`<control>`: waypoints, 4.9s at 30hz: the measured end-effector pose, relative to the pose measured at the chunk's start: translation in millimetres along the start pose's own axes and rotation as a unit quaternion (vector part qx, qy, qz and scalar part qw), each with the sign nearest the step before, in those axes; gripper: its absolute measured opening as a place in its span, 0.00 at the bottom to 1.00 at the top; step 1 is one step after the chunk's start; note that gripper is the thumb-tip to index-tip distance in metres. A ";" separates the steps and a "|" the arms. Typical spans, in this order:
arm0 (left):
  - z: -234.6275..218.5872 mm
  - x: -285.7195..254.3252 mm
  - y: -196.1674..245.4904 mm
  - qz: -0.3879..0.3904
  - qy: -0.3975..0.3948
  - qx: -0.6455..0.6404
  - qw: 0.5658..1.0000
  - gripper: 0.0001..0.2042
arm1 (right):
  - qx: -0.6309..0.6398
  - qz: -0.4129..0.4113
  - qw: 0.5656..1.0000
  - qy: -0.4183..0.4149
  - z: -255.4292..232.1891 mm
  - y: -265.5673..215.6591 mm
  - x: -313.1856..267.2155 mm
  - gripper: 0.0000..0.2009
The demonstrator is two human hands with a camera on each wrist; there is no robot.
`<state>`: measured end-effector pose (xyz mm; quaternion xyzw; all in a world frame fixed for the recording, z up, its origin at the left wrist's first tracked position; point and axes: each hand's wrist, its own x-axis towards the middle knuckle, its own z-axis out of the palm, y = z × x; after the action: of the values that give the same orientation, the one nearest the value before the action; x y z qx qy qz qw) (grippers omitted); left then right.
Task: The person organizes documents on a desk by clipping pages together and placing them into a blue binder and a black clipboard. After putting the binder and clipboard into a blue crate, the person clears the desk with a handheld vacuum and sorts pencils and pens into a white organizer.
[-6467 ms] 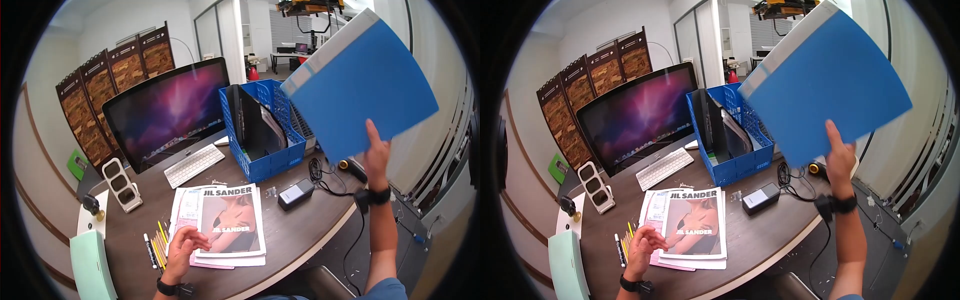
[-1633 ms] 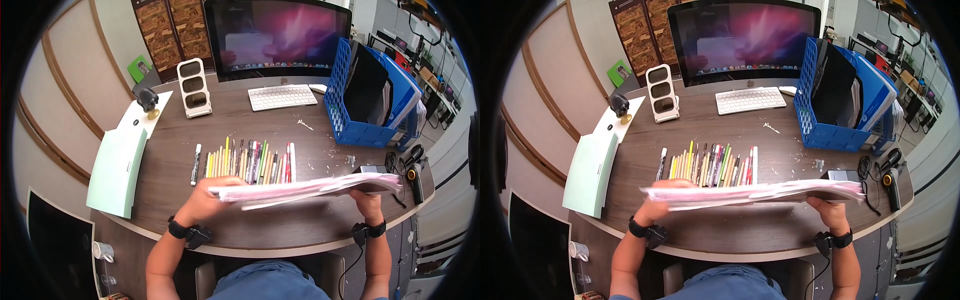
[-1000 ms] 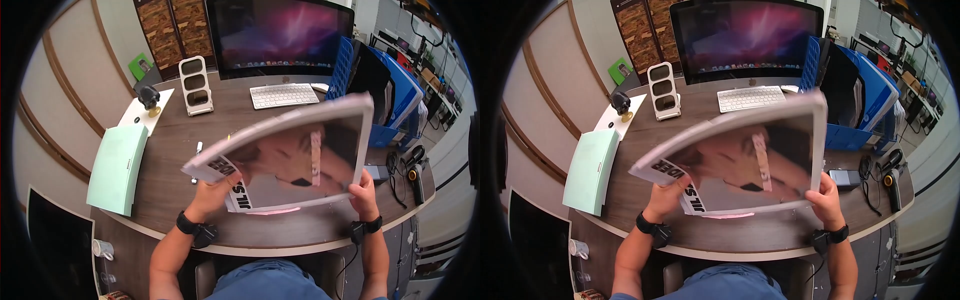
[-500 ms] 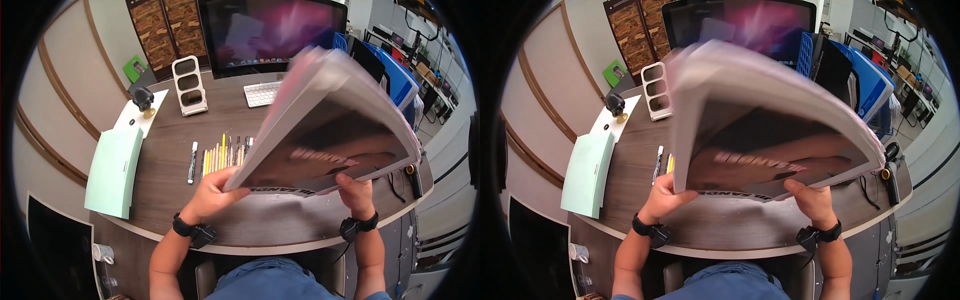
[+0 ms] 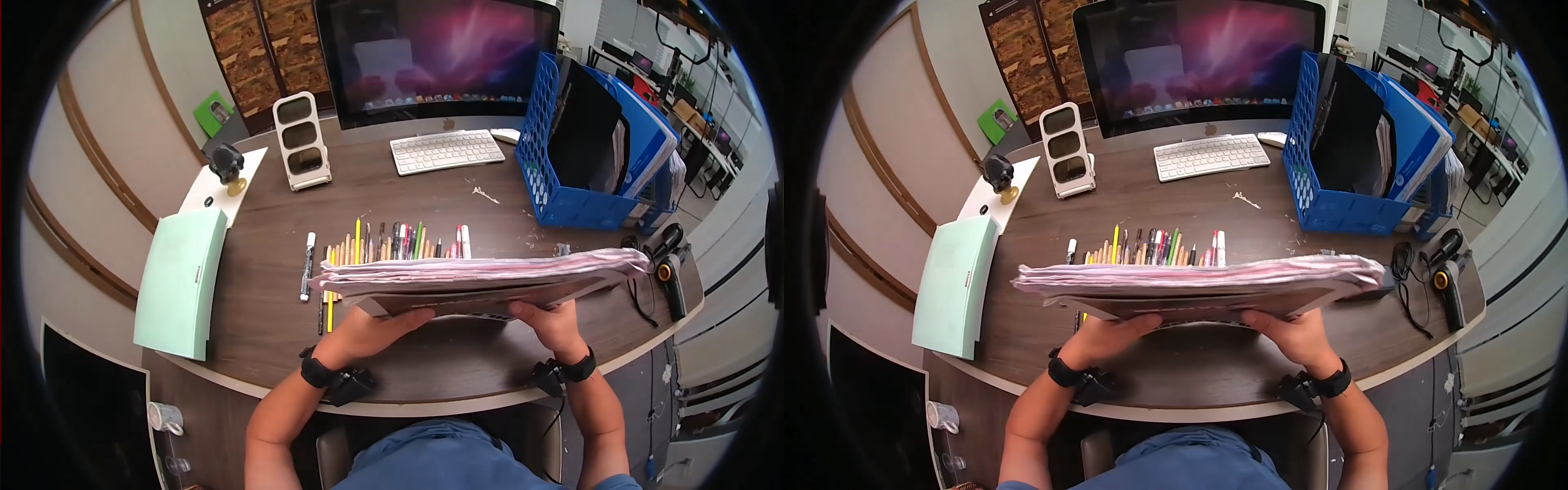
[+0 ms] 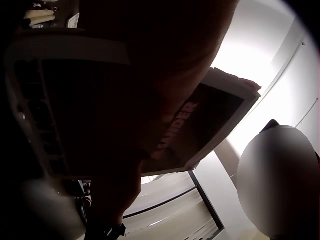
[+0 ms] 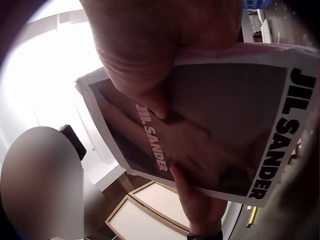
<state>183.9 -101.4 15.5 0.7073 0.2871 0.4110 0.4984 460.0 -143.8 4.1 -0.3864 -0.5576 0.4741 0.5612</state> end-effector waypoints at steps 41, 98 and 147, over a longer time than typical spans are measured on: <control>-64.2 -51.2 -5.6 0.065 0.287 -0.187 0.937 0.19 | -0.542 -0.059 0.793 0.273 -157.5 -85.8 178.0 0.11; -15.3 -9.9 -0.5 -0.133 0.052 -0.268 0.953 0.10 | 0.151 -0.034 0.983 0.100 -25.8 2.6 49.3 0.23; -57.6 -7.5 4.2 -0.162 -0.117 0.324 0.925 0.12 | 0.086 0.257 0.960 0.068 -29.4 51.2 15.1 0.07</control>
<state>130.2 -81.9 26.7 0.8170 0.4549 0.1241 0.3320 482.9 -113.6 -43.6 -0.4980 -0.3568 0.6213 0.4885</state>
